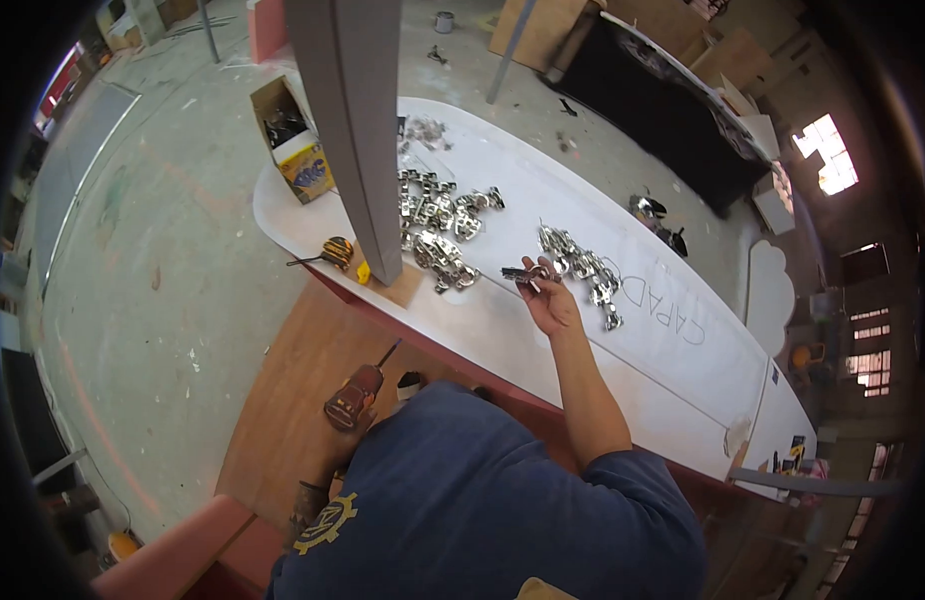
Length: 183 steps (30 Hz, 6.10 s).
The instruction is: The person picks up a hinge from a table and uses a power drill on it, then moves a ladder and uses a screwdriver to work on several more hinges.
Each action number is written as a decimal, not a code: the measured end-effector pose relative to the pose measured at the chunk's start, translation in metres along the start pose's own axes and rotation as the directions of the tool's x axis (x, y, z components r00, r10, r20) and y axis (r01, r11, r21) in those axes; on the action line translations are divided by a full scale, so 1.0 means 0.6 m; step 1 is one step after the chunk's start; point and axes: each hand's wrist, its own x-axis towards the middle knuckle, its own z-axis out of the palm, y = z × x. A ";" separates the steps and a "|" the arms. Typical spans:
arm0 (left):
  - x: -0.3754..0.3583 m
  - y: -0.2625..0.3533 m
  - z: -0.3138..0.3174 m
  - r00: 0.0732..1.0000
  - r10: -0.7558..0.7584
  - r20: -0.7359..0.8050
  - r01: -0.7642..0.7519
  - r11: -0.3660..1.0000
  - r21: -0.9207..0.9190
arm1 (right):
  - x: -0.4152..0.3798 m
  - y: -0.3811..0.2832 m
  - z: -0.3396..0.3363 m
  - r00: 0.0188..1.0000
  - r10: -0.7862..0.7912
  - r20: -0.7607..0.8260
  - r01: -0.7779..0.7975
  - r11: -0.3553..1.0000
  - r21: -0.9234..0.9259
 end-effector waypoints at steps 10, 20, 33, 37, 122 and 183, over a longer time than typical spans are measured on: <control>0.072 0.073 0.012 0.950 0.163 0.266 -0.201 0.972 0.119 | -0.161 0.103 -0.077 0.986 0.007 -0.169 0.078 0.868 0.490; 0.094 0.126 0.056 0.857 0.244 0.454 -0.359 0.915 0.186 | -0.247 0.175 -0.084 0.895 -0.366 -0.254 0.066 0.674 -0.736; 0.114 0.237 0.062 0.848 0.240 0.472 -0.411 0.860 0.302 | -0.285 0.201 -0.089 0.908 0.139 -0.395 -0.336 0.805 -0.489; 0.125 0.237 0.070 0.814 0.273 0.512 -0.429 0.878 0.213 | -0.282 0.215 -0.087 0.912 0.235 -0.336 -0.354 0.865 -0.355; 0.134 0.503 0.194 0.737 -0.190 0.649 -0.435 0.601 0.671 | -0.308 0.193 -0.070 0.970 0.065 -0.235 -0.186 0.820 -0.542; 0.037 0.272 0.046 0.830 0.505 0.237 -0.555 0.787 0.268 | -0.181 0.016 -0.070 0.970 -0.226 -0.090 -0.039 0.219 -0.975</control>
